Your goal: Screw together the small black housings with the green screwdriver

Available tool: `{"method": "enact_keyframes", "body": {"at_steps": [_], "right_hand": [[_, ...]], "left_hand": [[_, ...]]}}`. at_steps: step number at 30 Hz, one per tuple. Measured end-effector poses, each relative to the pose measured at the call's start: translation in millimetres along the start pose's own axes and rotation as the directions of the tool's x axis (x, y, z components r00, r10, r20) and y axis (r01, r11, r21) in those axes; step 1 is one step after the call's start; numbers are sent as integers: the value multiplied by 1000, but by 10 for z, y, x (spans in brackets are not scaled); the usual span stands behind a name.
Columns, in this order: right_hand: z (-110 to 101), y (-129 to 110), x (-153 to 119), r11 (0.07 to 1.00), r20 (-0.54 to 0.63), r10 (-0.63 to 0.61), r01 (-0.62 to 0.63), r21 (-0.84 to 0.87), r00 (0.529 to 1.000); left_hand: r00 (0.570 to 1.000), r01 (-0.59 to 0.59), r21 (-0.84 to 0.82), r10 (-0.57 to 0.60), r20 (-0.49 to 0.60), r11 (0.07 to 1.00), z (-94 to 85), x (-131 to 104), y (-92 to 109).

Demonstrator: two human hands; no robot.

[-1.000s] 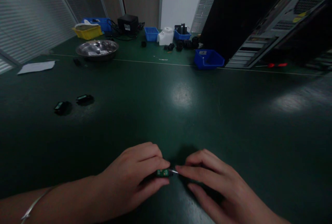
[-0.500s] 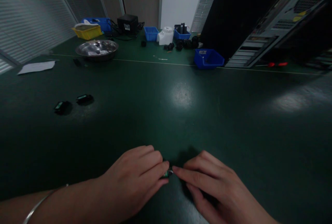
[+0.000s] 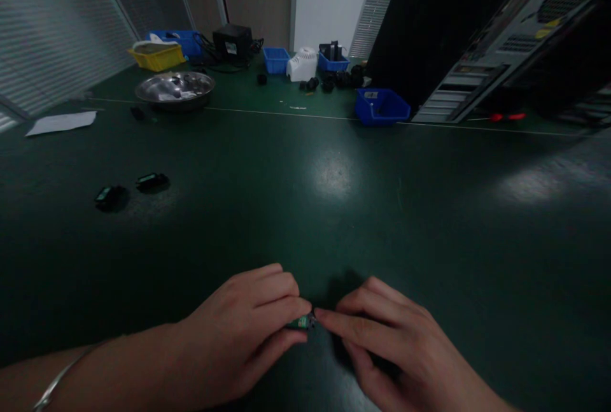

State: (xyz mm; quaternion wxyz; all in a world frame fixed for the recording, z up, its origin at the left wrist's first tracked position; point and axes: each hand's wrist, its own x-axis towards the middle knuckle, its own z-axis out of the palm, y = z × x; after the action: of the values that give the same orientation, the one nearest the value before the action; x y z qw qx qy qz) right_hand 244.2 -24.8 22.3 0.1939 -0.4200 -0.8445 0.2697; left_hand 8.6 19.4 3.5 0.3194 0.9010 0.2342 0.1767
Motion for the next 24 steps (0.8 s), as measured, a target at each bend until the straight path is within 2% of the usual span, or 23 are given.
{"method": "enact_keyframes", "body": {"at_steps": [11,15,24], "right_hand": [[40,1,2,997,-88,-7,14,81,996],[43,-7,-3,993,-89,5,6,120,996],[68,10,-8,999,-128,-41,44,18,991]], "left_hand": [[995,60,-169,-73,-73,984,9,35,-9],[992,66,-220,-87,-86,973,5,46,-4],[987,96,-247,-125,-103,964,9,43,3]]}}
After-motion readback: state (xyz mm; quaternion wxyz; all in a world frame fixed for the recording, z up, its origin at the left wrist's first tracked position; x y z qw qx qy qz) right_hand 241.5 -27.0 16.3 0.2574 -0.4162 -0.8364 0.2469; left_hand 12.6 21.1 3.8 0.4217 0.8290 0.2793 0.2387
